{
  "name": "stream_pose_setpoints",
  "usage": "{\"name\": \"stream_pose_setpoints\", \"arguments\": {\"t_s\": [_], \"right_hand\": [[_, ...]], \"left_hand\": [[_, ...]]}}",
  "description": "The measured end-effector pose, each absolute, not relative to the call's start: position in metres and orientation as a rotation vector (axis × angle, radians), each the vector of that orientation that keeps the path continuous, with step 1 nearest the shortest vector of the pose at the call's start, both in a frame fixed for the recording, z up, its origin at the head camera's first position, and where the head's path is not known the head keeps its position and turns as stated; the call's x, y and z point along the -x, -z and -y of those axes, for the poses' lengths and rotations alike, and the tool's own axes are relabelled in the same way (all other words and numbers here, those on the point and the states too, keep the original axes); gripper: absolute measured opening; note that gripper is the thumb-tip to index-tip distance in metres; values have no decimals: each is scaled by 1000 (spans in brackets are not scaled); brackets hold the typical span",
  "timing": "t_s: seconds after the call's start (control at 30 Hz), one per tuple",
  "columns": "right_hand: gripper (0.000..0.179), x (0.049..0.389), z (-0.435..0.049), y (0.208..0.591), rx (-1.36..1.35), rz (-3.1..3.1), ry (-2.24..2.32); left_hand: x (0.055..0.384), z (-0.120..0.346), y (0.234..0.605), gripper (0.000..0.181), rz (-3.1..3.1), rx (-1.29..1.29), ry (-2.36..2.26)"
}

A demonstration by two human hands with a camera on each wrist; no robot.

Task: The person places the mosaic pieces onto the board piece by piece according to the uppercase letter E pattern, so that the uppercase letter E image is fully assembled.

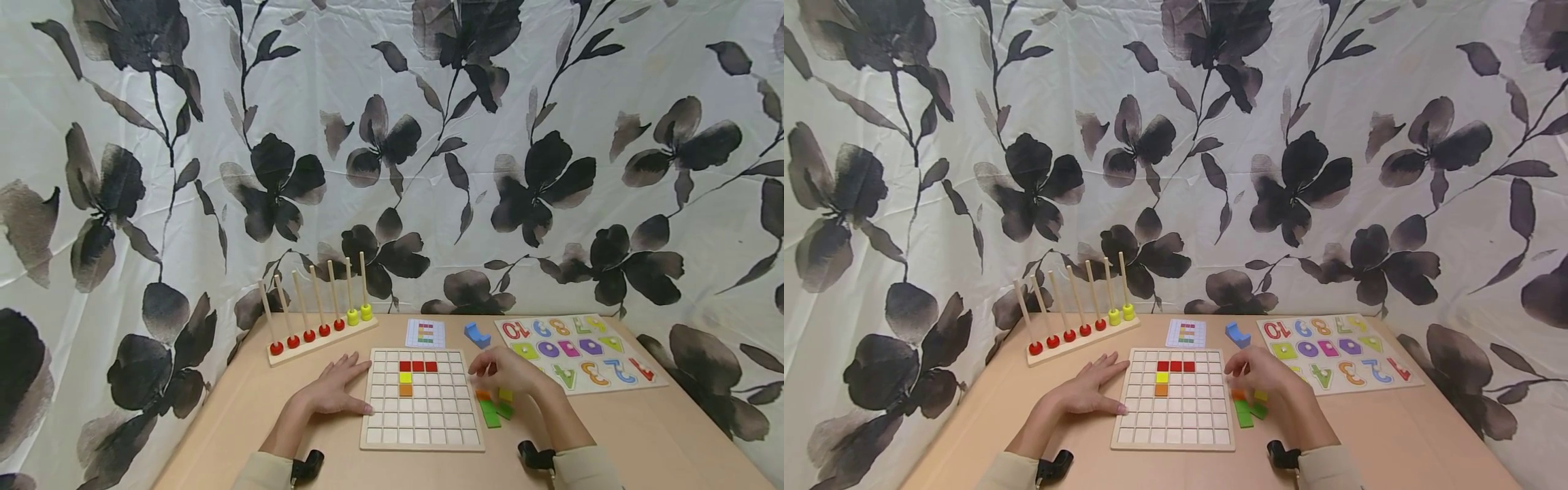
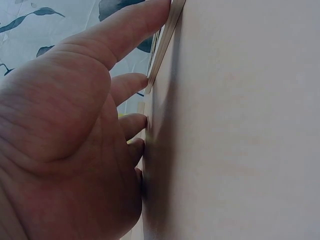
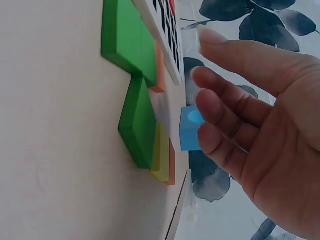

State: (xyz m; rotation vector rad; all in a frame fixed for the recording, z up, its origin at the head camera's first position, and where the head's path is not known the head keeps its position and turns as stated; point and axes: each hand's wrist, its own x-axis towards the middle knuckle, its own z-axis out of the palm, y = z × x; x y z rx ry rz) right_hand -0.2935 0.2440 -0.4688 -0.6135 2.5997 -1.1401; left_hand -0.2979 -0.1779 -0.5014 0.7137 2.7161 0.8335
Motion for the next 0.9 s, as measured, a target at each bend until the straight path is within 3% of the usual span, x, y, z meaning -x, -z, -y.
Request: {"name": "stream_pose_setpoints", "arguments": {"t_s": [0.27,0.9], "right_hand": [[11,292,-246,476,583,-2555,1102],[12,291,-246,481,577,-2616,1053]], "left_hand": [[299,178,503,99,-2716,-720,-830],[299,178,503,99,-2713,-712,-827]]}}
